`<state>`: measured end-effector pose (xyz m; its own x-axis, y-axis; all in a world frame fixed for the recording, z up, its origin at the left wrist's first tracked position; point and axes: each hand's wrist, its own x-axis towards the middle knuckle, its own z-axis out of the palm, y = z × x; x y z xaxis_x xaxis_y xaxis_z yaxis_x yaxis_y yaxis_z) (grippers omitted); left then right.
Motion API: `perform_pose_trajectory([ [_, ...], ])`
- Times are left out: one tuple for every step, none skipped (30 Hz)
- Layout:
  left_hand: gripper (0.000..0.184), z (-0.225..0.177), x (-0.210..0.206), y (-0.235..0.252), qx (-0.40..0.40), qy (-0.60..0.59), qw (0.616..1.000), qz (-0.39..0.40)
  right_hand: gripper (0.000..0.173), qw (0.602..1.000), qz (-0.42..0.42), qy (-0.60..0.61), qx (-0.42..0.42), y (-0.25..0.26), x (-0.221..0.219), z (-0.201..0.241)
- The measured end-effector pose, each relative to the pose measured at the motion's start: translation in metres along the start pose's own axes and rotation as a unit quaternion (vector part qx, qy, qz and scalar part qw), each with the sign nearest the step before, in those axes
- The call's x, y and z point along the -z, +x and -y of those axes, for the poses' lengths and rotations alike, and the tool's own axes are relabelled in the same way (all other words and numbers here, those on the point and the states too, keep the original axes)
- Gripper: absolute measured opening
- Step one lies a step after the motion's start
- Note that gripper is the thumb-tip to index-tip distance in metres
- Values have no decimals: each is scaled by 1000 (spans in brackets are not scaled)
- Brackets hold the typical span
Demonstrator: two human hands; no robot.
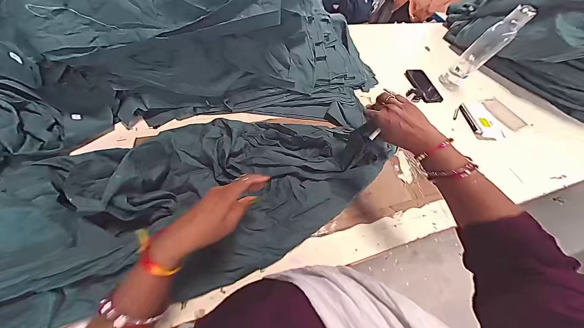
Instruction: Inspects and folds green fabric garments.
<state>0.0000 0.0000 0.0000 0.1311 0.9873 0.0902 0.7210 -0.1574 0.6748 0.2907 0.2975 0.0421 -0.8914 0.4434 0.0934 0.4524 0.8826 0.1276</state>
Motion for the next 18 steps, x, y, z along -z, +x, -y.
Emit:
perform_pose_trajectory([
  [44, -9, -17, 17, -17, -47, 999, -19, 21, 1000, -11, 22, 15, -7, 23, 34],
  [52, -18, -33, 32, -21, -84, 996, -37, 25, 998, -18, 46, 31, -12, 42, 66],
  [64, -24, -47, 44, -31, -105, 992, -64, 26, 996, -21, 75, 44, -16, 57, 96],
  [74, -28, -57, 53, -47, -117, 988, -91, 25, 993, -37, 98, 59, -20, 69, 123],
  [76, -32, -63, 58, -72, -123, 982, -121, 25, 987, -90, 103, 85, -23, 75, 143],
  [68, -33, -64, 60, -96, -121, 976, -155, 23, 977, -156, 98, 107, -24, 76, 157],
  [54, -33, -59, 57, -108, -116, 971, -176, 18, 965, -218, 91, 112, -23, 77, 164],
  [44, -31, -49, 50, -104, -118, 972, -176, 16, 953, -270, 87, 106, -21, 78, 165],
  [36, -27, -35, 39, -104, -142, 972, -158, 14, 942, -306, 97, 98, -18, 78, 163],
  [32, -21, -19, 25, -107, -192, 968, -123, 14, 933, -323, 125, 95, -17, 77, 159],
  [30, -16, -2, 9, -109, -247, 959, -85, 14, 926, -325, 163, 99, -16, 75, 155],
  [29, -12, 17, -7, -94, -293, 950, -45, 17, 918, -315, 214, 110, -15, 72, 151],
  [32, -6, 37, -23, -77, -310, 947, 2, 23, 907, -295, 274, 126, -12, 67, 150],
  [30, 2, 54, -37, -67, -290, 953, 48, 29, 895, -267, 330, 137, -8, 59, 152],
  [33, 11, 68, -49, -57, -236, 966, 85, 31, 884, -251, 370, 139, -2, 50, 161],
  [37, 20, 77, -60, -31, -145, 985, 93, 29, 879, -246, 387, 132, 6, 41, 173],
  [38, 26, 84, -68, 19, -34, 996, 79, 26, 882, -243, 386, 121, 14, 33, 187],
  [39, 30, 88, -73, 100, 41, 992, 58, 22, 888, -237, 378, 112, 23, 27, 201],
])
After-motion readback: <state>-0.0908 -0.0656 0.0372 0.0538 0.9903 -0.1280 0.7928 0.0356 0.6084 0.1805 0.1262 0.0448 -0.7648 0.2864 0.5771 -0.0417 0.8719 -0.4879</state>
